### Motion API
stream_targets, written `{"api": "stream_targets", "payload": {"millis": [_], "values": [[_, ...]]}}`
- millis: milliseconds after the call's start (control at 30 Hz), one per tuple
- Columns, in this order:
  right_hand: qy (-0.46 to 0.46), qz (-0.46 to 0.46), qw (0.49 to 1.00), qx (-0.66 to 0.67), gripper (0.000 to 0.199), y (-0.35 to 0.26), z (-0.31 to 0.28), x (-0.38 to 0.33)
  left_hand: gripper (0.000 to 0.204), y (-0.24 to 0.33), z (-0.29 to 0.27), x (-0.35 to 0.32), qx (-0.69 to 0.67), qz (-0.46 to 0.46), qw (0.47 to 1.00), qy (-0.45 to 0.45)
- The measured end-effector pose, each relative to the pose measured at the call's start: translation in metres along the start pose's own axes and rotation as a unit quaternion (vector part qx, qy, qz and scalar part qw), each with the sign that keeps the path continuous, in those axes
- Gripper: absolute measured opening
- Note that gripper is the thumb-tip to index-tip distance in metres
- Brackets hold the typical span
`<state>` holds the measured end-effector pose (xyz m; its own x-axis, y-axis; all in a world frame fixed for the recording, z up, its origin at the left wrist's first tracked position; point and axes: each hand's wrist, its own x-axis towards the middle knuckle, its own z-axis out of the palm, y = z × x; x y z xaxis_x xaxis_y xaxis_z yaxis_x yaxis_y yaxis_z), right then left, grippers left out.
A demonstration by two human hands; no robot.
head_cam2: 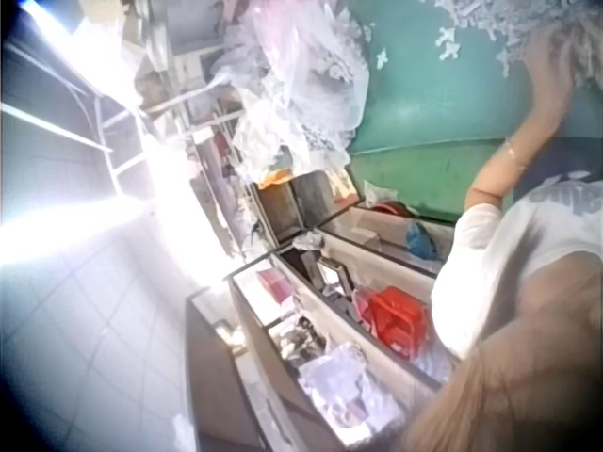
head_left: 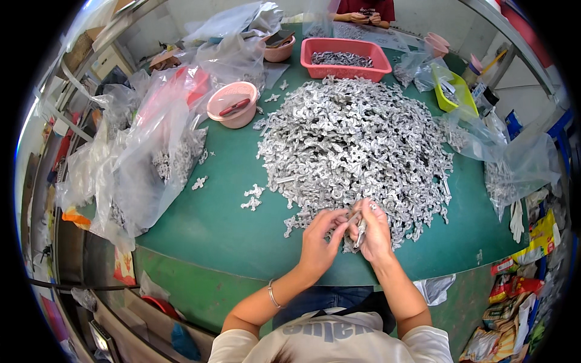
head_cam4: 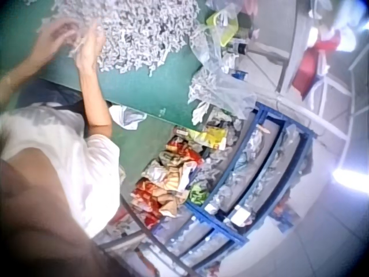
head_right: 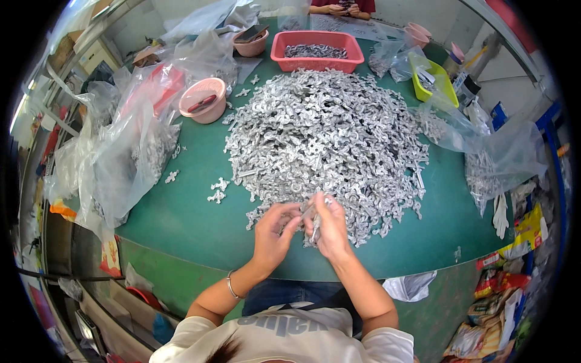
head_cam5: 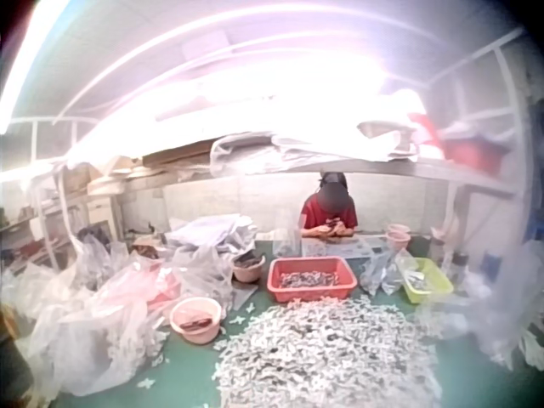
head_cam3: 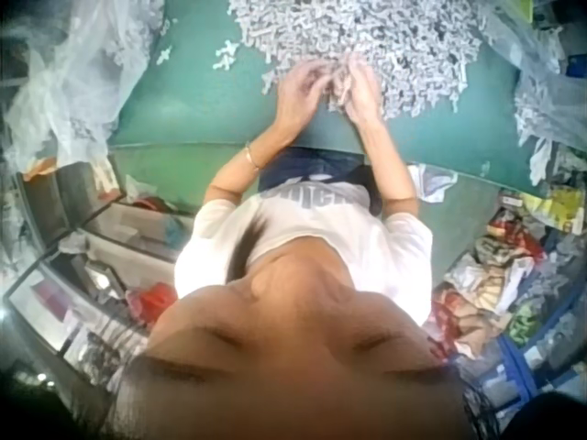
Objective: The person sorts and inspects small silver metal crosses on a green table by hand, picking up individual pieces from a pile and placing some into a plastic bag.
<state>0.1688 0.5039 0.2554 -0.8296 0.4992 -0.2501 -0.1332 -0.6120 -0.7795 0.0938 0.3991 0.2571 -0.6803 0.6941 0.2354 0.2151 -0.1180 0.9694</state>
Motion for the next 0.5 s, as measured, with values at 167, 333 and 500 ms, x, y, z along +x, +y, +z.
{"api": "stream_targets", "payload": {"millis": [167, 333, 500], "values": [[0.083, -0.017, 0.963, 0.255, 0.033, -0.019, -0.01, -0.004, 0.033, -0.02, -0.046, 0.027, 0.297, 0.093, 0.949, 0.058], [-0.08, 0.002, 0.911, 0.405, 0.037, -0.014, -0.026, -0.007, 0.046, -0.026, -0.044, 0.019, 0.41, 0.106, 0.905, -0.03], [-0.081, 0.071, 0.868, 0.485, 0.025, -0.019, -0.035, -0.018, 0.031, -0.025, -0.05, -0.008, 0.396, 0.129, 0.906, -0.073]]}}
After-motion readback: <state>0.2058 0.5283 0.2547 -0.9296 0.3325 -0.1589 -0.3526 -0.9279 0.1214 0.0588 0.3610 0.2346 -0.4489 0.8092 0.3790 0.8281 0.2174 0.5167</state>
